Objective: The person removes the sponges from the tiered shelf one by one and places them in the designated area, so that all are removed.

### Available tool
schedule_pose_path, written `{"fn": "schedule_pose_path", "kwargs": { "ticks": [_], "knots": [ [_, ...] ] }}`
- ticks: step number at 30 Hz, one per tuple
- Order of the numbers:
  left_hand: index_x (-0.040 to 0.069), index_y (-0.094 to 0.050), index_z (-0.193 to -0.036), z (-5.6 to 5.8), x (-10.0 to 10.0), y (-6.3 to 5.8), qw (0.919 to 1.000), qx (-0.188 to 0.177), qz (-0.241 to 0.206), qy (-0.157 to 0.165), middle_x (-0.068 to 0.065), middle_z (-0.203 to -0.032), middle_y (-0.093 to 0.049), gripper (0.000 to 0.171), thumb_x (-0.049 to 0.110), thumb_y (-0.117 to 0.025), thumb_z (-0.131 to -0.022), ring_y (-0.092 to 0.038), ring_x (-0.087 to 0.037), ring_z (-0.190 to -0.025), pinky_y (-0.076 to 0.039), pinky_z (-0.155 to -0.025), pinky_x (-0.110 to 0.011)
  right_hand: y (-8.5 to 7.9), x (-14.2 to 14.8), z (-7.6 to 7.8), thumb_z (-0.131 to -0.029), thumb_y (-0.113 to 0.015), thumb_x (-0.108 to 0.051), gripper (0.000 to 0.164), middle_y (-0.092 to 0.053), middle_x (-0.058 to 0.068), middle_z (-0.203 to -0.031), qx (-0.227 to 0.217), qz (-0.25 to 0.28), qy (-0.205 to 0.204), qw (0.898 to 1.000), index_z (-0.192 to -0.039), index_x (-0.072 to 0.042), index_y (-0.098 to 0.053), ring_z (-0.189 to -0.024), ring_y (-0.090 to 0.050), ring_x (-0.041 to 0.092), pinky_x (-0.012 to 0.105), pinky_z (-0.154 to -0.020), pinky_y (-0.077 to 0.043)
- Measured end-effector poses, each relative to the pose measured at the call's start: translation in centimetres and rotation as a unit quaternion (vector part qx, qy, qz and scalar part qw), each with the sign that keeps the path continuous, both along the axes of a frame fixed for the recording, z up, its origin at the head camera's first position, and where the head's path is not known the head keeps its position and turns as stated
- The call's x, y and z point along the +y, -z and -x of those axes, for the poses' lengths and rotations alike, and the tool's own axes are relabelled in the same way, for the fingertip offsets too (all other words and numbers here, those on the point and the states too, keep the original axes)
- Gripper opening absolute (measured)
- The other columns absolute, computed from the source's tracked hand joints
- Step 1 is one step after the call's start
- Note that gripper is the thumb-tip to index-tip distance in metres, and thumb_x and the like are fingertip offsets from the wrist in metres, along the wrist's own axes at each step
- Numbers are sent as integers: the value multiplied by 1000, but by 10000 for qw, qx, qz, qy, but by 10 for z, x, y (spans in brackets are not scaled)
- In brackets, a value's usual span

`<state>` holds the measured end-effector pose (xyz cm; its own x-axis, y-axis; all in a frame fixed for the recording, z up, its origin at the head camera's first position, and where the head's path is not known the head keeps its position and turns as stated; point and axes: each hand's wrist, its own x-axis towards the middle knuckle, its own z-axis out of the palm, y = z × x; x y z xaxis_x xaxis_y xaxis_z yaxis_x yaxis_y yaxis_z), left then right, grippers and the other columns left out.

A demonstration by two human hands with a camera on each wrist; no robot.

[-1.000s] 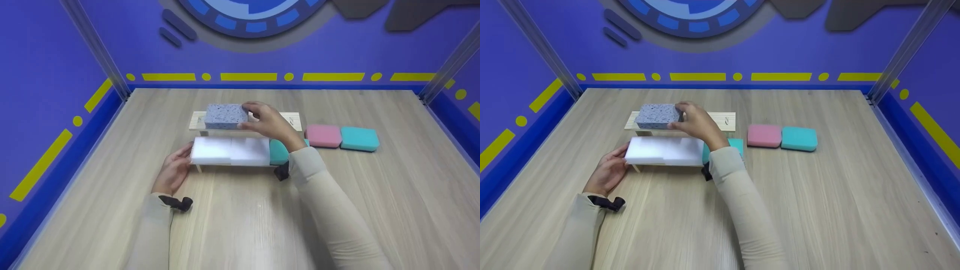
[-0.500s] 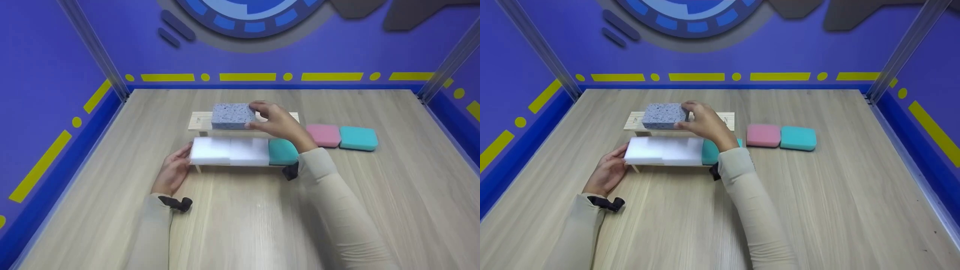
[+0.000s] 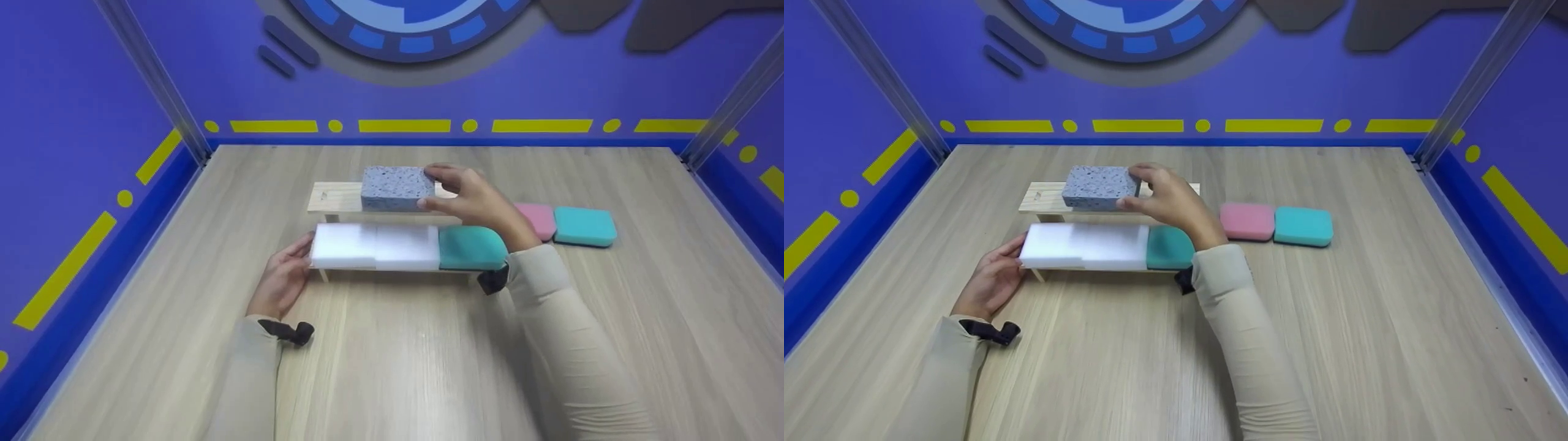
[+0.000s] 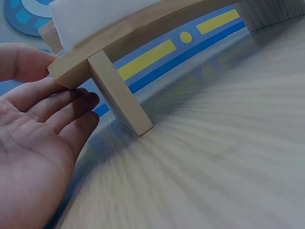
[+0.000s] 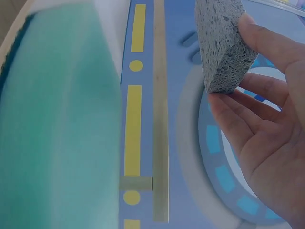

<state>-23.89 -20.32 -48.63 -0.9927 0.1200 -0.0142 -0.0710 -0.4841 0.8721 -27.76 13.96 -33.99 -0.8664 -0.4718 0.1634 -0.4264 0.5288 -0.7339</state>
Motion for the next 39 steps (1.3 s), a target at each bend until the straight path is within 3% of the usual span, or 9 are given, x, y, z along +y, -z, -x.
{"fn": "schedule_pose_path", "kwargs": {
  "ticks": [6, 10, 31, 39],
  "knots": [
    [-15, -25, -144, 1, -1, 1, 10000, -49, -4, -40, -20, -146, -40, 63, -19, -35, -82, -54, -9, -116, -47, -93, -21, 1, 11, -1, -83, -74, -32, 70, -42, 15, -149, -27, 47, 142, 9999, -140, 0, -47, -132, -47, 32, 41, -107, -41],
    [-15, -25, -144, 1, -1, 1, 9999, -113, 26, -51, -17, -142, -42, 63, -19, -34, -82, -55, -8, -114, -48, -89, -20, 2, 16, -4, -83, -74, -34, 71, -40, 16, -150, -102, 7, 243, 9997, -140, -2, -47, -132, -47, 33, 41, -108, -41],
    [-15, -25, -144, 1, 0, 0, 9999, -65, 57, -67, -20, -144, -41, 62, -19, -34, -82, -55, -9, -114, -48, -88, -20, 7, 47, -14, -85, -71, -36, 70, -40, 16, -150, 109, -45, 347, 9993, -141, -3, -46, -132, -46, 35, 44, -108, -41],
    [-14, -25, -144, 0, -1, 0, 10000, -47, -12, 39, -25, -154, -25, 63, -19, -34, -82, -53, -8, -117, -47, -94, -20, 12, 61, -18, -85, -72, -33, 69, -40, 16, -150, 154, 75, 452, 9988, -140, -2, -47, -134, -44, 35, 43, -108, -39]
  ]
}}
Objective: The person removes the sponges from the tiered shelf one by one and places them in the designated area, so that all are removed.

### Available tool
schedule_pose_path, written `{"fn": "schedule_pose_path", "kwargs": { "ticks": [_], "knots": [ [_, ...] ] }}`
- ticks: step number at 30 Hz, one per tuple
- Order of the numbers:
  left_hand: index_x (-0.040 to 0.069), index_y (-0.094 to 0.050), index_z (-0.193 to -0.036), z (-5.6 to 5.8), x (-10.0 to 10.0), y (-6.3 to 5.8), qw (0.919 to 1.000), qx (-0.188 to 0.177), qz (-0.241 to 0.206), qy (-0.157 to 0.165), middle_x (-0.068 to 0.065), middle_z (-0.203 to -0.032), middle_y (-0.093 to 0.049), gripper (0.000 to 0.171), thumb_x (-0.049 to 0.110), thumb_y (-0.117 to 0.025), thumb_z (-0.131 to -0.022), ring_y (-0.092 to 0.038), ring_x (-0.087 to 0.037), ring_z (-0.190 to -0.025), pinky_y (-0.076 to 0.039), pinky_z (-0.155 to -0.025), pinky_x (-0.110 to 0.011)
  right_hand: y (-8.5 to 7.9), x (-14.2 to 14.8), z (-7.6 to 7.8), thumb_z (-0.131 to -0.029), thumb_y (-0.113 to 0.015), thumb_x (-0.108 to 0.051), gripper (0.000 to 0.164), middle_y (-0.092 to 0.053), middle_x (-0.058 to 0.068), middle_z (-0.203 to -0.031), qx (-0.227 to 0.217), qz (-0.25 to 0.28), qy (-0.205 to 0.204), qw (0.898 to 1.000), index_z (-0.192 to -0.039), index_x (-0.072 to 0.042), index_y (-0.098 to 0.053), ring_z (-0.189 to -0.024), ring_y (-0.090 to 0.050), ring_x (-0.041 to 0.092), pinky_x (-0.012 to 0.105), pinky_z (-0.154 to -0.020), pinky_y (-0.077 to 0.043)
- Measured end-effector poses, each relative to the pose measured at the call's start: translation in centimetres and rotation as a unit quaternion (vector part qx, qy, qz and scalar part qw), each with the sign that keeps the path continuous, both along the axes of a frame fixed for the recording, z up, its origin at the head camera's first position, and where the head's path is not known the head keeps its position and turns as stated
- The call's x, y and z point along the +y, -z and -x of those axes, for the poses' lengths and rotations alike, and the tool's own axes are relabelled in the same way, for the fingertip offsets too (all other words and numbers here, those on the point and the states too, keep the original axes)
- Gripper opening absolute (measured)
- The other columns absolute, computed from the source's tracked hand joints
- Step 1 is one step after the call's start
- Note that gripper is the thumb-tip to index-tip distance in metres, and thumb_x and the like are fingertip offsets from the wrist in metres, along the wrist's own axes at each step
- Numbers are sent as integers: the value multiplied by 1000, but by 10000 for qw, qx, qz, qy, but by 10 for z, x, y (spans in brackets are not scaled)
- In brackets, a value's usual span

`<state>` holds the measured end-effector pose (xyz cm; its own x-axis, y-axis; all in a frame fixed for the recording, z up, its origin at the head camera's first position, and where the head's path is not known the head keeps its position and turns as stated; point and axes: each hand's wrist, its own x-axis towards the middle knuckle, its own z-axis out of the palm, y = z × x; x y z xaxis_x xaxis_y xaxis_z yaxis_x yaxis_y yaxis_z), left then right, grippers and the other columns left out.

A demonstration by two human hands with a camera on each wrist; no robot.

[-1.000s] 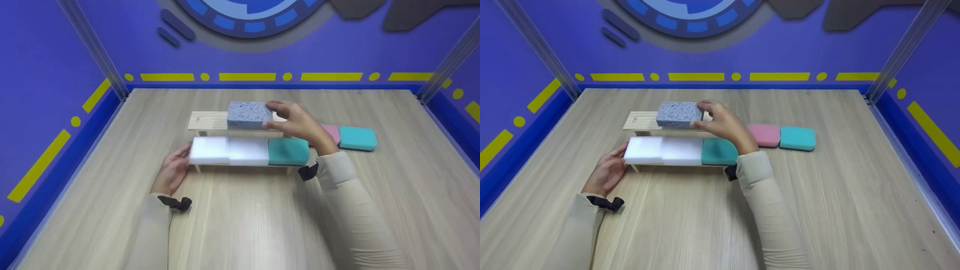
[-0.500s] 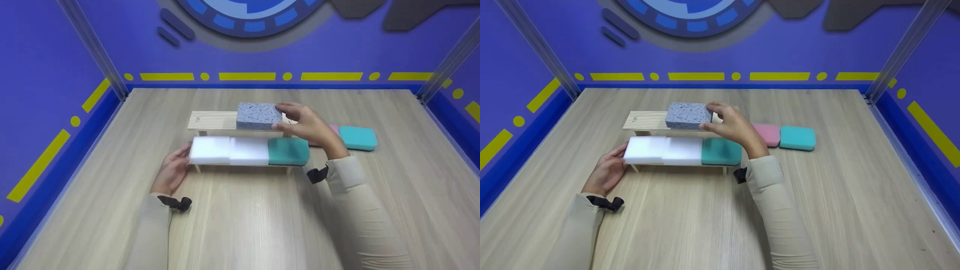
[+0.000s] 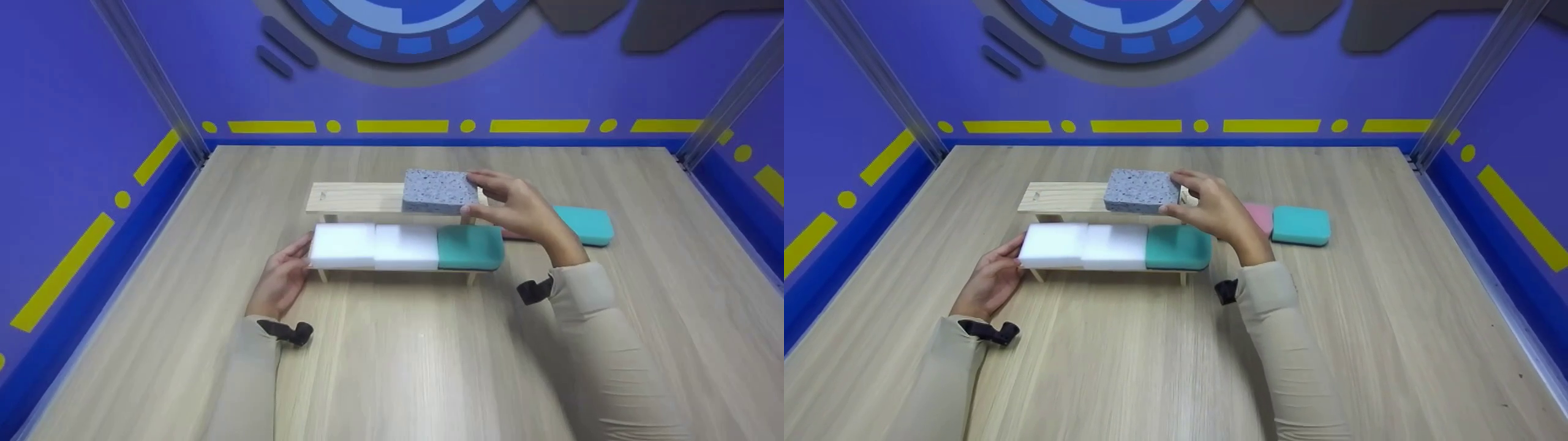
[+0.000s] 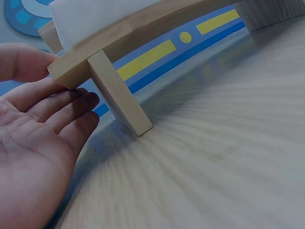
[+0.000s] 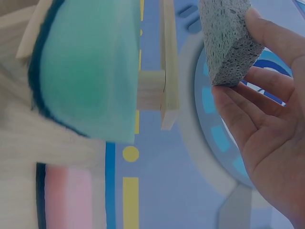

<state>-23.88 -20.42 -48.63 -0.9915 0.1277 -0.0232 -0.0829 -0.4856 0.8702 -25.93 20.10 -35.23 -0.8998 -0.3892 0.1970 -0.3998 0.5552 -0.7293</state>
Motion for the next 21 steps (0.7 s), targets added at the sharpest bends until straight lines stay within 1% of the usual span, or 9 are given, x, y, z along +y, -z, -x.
{"fn": "schedule_pose_path", "kwargs": {
  "ticks": [3, 8, 15, 19, 21],
  "knots": [
    [-14, -24, -145, 0, -1, 0, 10000, 33, 16, 16, -26, -155, -23, 63, -19, -34, -83, -53, -8, -117, -47, -95, -20, 0, 5, -1, -85, -72, -33, 69, -40, 16, -150, 2, 53, 24, 10000, -140, -2, -47, -134, -44, 35, 43, -109, -39],
    [-14, -24, -144, 1, -1, 0, 10000, 24, 30, -7, -26, -155, -23, 63, -19, -34, -82, -53, -8, -117, -47, -95, -20, 1, 14, -4, -85, -72, -32, 67, -43, 16, -148, 105, -6, 96, 9999, -140, -3, -48, -131, -47, 36, 44, -107, -41],
    [-15, -23, -144, 1, 0, 0, 9999, 56, 140, -26, -26, -154, -24, 64, -19, -35, -81, -53, -7, -117, -47, -94, -21, 5, 29, -9, -84, -74, -25, 64, -44, 15, -148, 229, 10, 186, 9996, -138, -1, -49, -130, -48, 35, 39, -104, -41],
    [-16, -23, -144, 1, 0, 1, 9998, 90, 185, -19, -26, -154, -24, 64, -19, -34, -81, -51, -7, -119, -46, -95, -21, 8, 36, -12, -84, -74, -25, 65, -45, 15, -147, 283, -1, 228, 9993, -138, -1, -49, -129, -50, 35, 39, -103, -42],
    [-16, -23, -144, 1, 0, 1, 9997, 86, 216, -9, -26, -154, -24, 63, -19, -34, -81, -50, -8, -121, -46, -95, -20, 9, 39, -13, -84, -74, -26, 65, -46, 14, -147, 274, 45, 254, 9993, -138, -1, -50, -129, -50, 34, 37, -102, -43]
  ]
}}
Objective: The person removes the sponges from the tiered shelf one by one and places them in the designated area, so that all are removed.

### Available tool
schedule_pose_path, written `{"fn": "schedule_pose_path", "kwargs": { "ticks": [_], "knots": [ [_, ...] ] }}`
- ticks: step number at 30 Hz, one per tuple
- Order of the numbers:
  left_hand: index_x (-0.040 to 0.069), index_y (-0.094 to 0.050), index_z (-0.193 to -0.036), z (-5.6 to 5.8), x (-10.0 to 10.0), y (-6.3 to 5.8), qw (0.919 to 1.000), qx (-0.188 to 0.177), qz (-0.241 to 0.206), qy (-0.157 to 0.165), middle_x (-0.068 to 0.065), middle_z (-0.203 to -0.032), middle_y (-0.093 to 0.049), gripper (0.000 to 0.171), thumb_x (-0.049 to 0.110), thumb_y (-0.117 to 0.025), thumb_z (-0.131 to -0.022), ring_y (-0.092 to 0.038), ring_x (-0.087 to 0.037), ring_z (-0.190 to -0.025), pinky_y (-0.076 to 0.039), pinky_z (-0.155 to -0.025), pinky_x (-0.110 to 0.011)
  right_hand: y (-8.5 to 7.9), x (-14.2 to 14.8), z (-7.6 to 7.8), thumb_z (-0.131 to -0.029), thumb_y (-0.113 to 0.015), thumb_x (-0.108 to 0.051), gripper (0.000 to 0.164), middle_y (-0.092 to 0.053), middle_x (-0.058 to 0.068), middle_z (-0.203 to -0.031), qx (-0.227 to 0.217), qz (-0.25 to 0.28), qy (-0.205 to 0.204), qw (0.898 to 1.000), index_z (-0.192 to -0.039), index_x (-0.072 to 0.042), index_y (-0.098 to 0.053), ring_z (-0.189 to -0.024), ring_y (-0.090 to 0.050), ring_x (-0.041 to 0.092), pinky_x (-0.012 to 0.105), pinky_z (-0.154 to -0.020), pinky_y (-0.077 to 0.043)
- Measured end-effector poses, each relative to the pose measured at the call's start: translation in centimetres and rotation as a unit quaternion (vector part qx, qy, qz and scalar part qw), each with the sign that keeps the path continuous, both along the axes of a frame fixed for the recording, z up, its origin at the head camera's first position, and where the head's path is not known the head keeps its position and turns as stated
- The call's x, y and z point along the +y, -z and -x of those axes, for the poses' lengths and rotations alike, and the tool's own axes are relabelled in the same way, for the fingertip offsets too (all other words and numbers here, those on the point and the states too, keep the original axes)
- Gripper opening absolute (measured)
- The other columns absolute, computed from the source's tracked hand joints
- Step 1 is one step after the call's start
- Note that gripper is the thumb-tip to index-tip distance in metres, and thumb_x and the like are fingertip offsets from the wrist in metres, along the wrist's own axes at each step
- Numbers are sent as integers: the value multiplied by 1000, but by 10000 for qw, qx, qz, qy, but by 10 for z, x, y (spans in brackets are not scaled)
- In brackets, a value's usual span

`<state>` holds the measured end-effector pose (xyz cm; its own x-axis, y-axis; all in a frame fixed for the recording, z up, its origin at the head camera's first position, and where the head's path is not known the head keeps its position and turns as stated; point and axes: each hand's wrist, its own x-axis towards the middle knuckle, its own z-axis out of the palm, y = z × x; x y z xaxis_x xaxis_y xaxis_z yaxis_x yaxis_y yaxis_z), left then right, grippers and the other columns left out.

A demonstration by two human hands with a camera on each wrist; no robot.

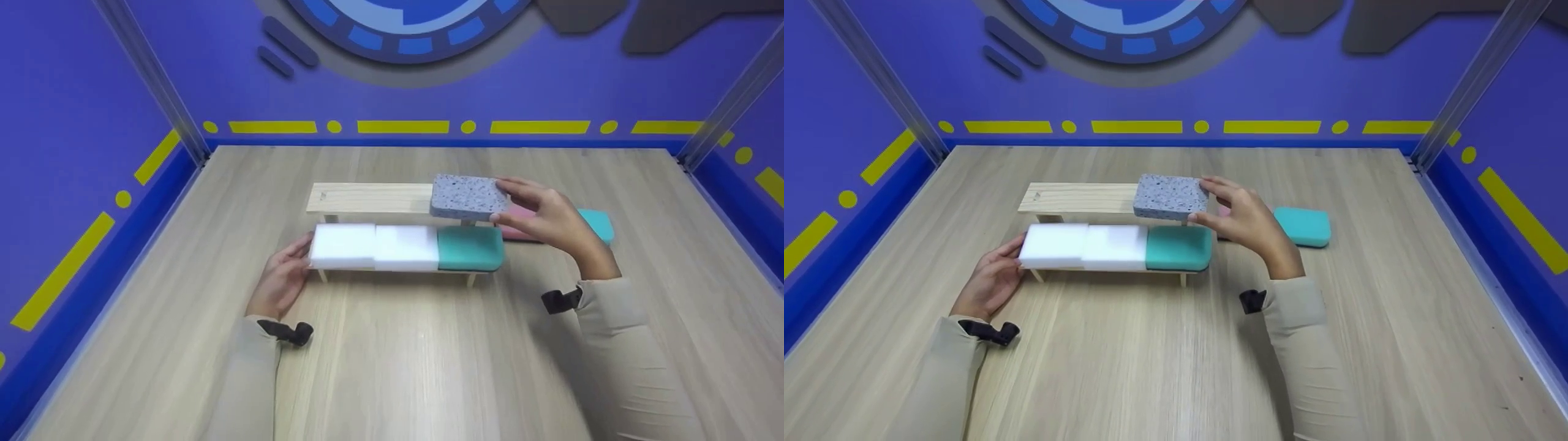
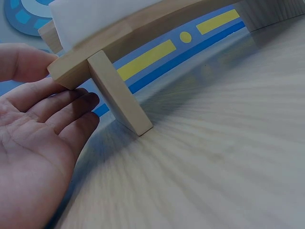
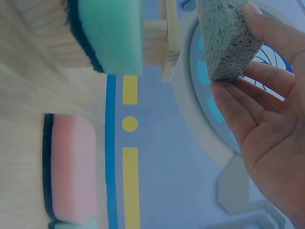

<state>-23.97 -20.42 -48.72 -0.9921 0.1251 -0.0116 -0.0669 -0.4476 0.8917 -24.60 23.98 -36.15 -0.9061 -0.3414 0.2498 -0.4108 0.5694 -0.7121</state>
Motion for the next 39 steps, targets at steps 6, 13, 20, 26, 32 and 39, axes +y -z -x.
{"fn": "schedule_pose_path", "kwargs": {
  "ticks": [6, 13, 20, 26, 32, 39],
  "knots": [
    [-16, -24, -144, 1, 0, 0, 10000, -51, -42, -10, -24, -152, -30, 63, -19, -34, -82, -50, -9, -120, -46, -95, -20, 4, 10, -5, -84, -74, -27, 63, -47, 12, -146, 103, 32, 141, 9998, -137, -1, -51, -128, -50, 32, 12, -98, -42],
    [-15, -24, -144, 2, 0, 0, 9999, -76, -59, -33, -26, -154, -26, 62, -19, -34, -83, -53, -7, -117, -46, -94, -19, 7, 21, -11, -83, -74, -27, 63, -47, 14, -146, 157, 15, 413, 9990, -137, -3, -52, -128, -50, 31, 3, -93, -40],
    [-16, -23, -144, 1, 0, 0, 10000, -11, -1, 23, -27, -155, -22, 63, -18, -34, -82, -50, -8, -120, -46, -95, -20, 13, 33, -16, -85, -73, -23, 61, -47, 16, -145, 333, 111, 350, 9988, -138, -2, -50, -129, -48, 35, 1, -92, -38],
    [-15, -21, -145, 1, 0, 1, 9999, -24, -122, 32, -28, -155, -19, 65, -19, -33, -81, -52, -7, -117, -47, -93, -19, 20, 43, -19, -87, -70, -19, 60, -44, 19, -146, 486, 3, 367, 9981, -140, 0, -47, -130, -44, 38, 0, -94, -35],
    [-13, -21, -146, 0, 0, 0, 9998, -116, -183, 34, -25, -156, -21, 66, -19, -34, -82, -49, -10, -121, -46, -94, -19, 25, 51, -23, -89, -67, -17, 60, -41, 23, -148, 555, -56, 443, 9975, -141, 3, -44, -133, -40, 40, -1, -95, -33],
    [-12, -23, -146, 0, -1, 0, 9996, -157, -201, 81, -23, -156, -22, 64, -18, -35, -84, -38, -19, -133, -45, -97, -19, 32, 58, -27, -88, -68, -13, 60, -39, 25, -148, 579, 205, 526, 9967, -141, 3, -44, -138, -39, 24, 0, -95, -35]
  ]
}}
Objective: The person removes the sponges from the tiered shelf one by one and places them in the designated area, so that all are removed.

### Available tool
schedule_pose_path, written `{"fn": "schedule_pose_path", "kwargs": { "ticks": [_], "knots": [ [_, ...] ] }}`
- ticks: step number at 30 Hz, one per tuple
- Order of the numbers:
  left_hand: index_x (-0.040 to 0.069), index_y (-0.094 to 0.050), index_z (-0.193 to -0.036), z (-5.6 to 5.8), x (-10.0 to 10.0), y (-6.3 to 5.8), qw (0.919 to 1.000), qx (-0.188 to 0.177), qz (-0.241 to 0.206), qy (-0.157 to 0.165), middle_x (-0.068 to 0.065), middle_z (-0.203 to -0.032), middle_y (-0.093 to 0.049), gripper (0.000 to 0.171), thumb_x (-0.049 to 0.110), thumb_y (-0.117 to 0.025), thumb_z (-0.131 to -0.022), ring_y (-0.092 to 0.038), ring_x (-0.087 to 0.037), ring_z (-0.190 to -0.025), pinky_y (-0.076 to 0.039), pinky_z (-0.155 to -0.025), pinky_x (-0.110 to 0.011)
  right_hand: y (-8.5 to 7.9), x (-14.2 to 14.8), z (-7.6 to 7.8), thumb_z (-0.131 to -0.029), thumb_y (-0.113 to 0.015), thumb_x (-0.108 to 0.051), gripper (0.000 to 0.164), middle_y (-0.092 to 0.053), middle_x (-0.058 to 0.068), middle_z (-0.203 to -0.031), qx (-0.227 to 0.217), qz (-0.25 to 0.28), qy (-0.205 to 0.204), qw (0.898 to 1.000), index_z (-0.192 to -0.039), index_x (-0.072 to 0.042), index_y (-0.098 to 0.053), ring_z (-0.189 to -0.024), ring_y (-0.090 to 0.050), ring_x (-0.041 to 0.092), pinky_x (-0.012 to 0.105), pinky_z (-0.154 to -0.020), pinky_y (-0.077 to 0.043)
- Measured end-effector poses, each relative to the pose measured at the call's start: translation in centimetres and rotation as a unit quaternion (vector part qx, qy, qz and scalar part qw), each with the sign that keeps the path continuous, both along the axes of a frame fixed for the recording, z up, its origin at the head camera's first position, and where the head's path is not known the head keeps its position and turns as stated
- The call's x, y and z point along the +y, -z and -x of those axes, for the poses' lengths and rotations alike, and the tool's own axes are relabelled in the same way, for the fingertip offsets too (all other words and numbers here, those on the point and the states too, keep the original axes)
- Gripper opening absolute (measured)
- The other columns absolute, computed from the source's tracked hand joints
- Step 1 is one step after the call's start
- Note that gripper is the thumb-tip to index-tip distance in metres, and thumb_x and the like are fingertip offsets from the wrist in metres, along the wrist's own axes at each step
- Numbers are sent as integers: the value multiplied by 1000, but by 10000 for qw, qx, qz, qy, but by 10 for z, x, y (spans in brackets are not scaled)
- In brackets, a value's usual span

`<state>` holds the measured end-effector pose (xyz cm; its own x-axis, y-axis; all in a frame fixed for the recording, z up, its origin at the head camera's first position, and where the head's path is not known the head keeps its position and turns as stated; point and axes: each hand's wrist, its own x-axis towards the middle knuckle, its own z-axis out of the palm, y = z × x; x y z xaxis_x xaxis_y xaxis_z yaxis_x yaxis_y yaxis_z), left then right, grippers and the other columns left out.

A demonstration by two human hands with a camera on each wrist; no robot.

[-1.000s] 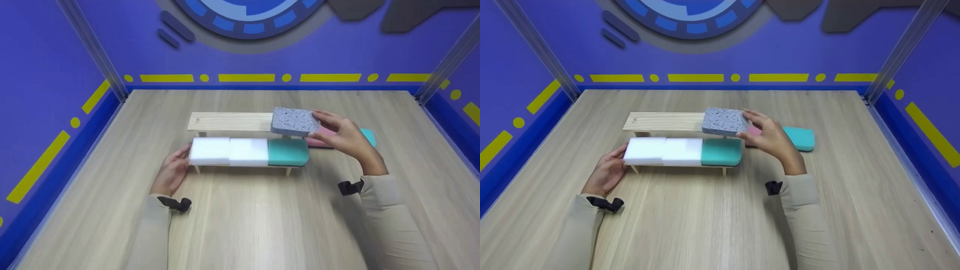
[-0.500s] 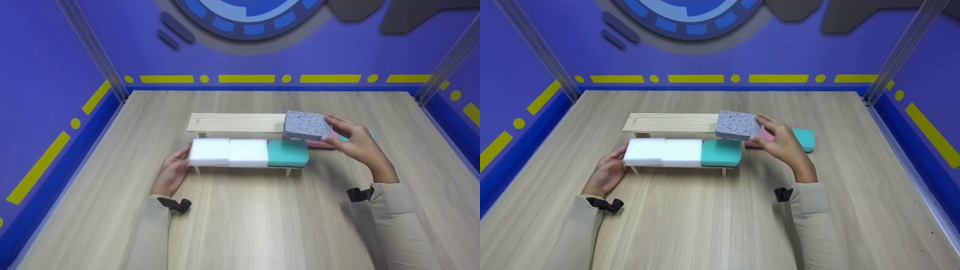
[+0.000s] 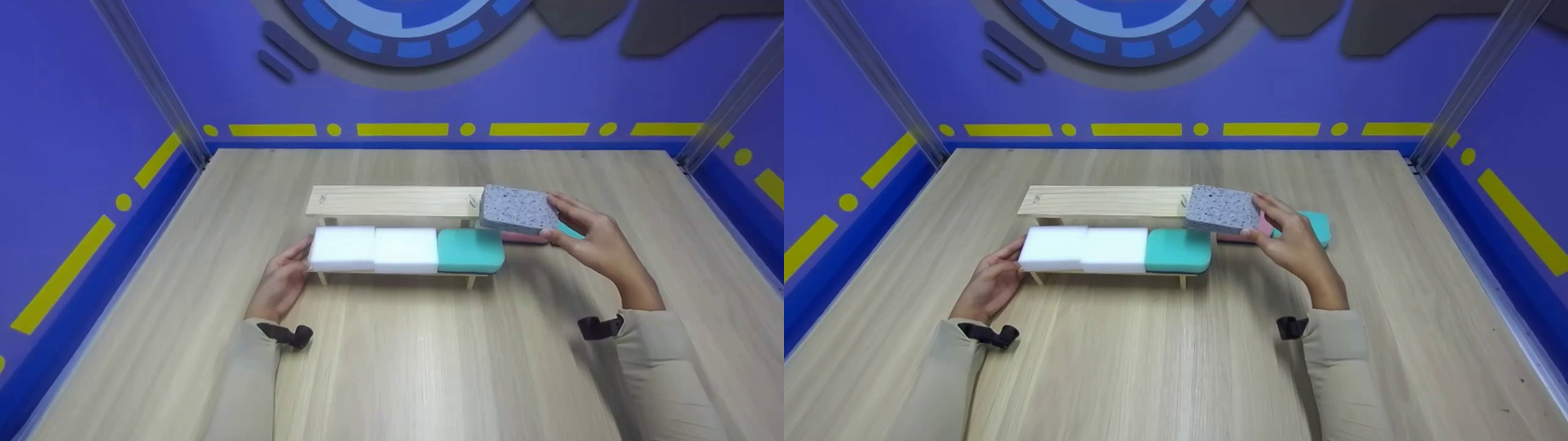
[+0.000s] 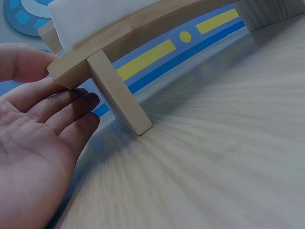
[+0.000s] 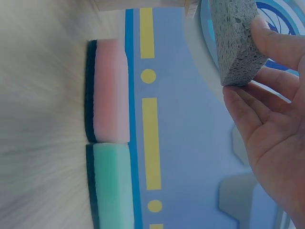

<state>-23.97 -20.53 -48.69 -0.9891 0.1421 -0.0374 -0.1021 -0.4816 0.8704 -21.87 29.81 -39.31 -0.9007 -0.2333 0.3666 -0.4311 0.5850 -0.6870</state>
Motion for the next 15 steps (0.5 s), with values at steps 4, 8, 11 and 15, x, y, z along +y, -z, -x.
{"fn": "schedule_pose_path", "kwargs": {
  "ticks": [4, 8, 11, 15],
  "knots": [
    [-12, -22, -146, 0, 0, 0, 10000, 47, 28, -13, -24, -156, -22, 65, -18, -34, -82, -30, -24, -139, -45, -97, -19, 8, 4, -2, -88, -68, -13, 60, -40, 22, -148, 109, 6, 69, 9999, -141, 2, -44, -132, -36, -4, 1, -95, -35],
    [-13, -21, -146, 0, 1, 0, 10000, 53, 5, -32, -24, -156, -21, 65, -19, -34, -82, -24, -28, -143, -45, -97, -19, 14, 7, -4, -87, -68, -12, 60, -41, 21, -148, 170, 28, 129, 9998, -140, 3, -44, -127, -34, -15, 0, -95, -34],
    [-13, -21, -146, 0, 1, 0, 10000, 20, -31, -50, -24, -156, -20, 65, -19, -34, -83, -22, -29, -144, -45, -97, -18, 16, 10, -6, -87, -68, -10, 60, -41, 22, -148, 179, 86, 178, 9996, -140, 3, -44, -126, -33, -16, 0, -95, -34],
    [-12, -22, -146, -1, 2, -1, 9999, -36, -83, -91, -24, -156, -21, 64, -19, -34, -83, -26, -26, -142, -45, -97, -18, 18, 14, -7, -86, -68, -9, 61, -40, 22, -148, 155, 122, 254, 9995, -141, 2, -44, -129, -34, -13, 0, -94, -34]
  ]
}}
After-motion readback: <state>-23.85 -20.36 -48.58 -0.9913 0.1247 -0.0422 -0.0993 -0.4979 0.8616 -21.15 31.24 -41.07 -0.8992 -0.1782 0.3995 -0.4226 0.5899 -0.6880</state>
